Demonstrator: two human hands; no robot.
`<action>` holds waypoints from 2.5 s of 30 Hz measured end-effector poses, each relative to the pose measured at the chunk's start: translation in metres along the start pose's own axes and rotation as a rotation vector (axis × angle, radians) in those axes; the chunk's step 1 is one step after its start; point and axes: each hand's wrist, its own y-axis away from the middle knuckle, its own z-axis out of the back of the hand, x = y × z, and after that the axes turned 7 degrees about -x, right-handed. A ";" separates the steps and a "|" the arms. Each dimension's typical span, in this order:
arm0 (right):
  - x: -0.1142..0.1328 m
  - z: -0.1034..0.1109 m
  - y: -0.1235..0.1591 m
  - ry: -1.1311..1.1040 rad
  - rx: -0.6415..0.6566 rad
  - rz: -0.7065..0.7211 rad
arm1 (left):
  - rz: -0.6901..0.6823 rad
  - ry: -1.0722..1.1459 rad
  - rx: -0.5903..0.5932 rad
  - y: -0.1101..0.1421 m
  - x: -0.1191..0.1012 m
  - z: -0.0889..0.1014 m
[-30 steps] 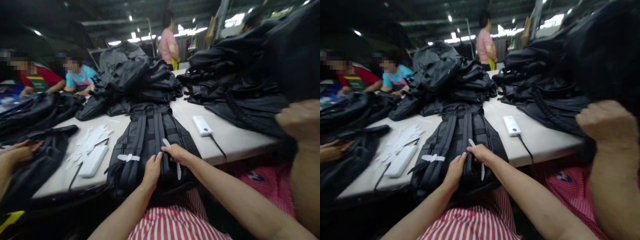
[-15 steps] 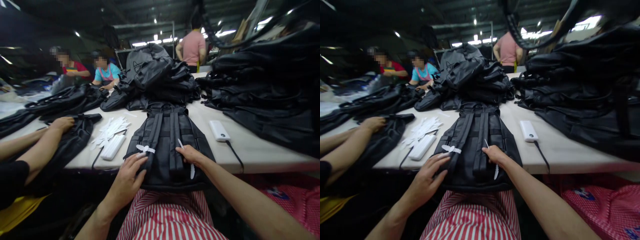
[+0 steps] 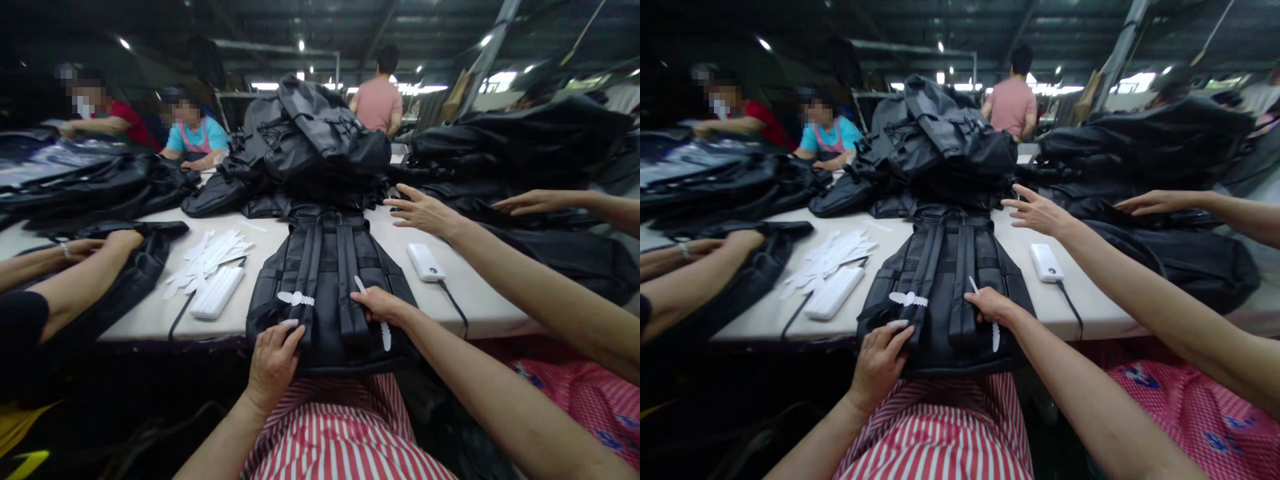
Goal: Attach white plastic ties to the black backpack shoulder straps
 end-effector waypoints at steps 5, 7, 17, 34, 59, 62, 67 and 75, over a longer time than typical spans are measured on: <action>-0.001 0.001 0.001 0.012 0.018 0.006 | -0.041 0.016 0.075 0.009 -0.004 0.011; 0.000 0.001 0.001 0.016 0.027 0.010 | -0.039 0.043 0.036 0.010 -0.005 0.017; -0.002 0.004 0.006 -0.014 0.089 0.067 | 0.665 0.812 0.156 -0.053 -0.062 0.031; -0.001 0.007 0.016 -0.190 0.124 0.140 | 1.277 1.088 0.166 -0.090 -0.082 -0.065; 0.012 0.018 0.037 -0.318 0.117 -0.056 | 1.292 1.249 0.417 -0.103 -0.080 -0.053; 0.006 0.039 0.046 -0.239 0.057 0.112 | 1.363 1.223 0.413 -0.104 -0.075 -0.049; 0.008 0.062 0.035 0.292 -0.239 0.484 | 1.468 1.199 0.386 -0.110 -0.073 -0.043; 0.020 0.032 0.012 0.731 -0.405 0.600 | 1.498 1.275 0.442 -0.115 -0.077 -0.036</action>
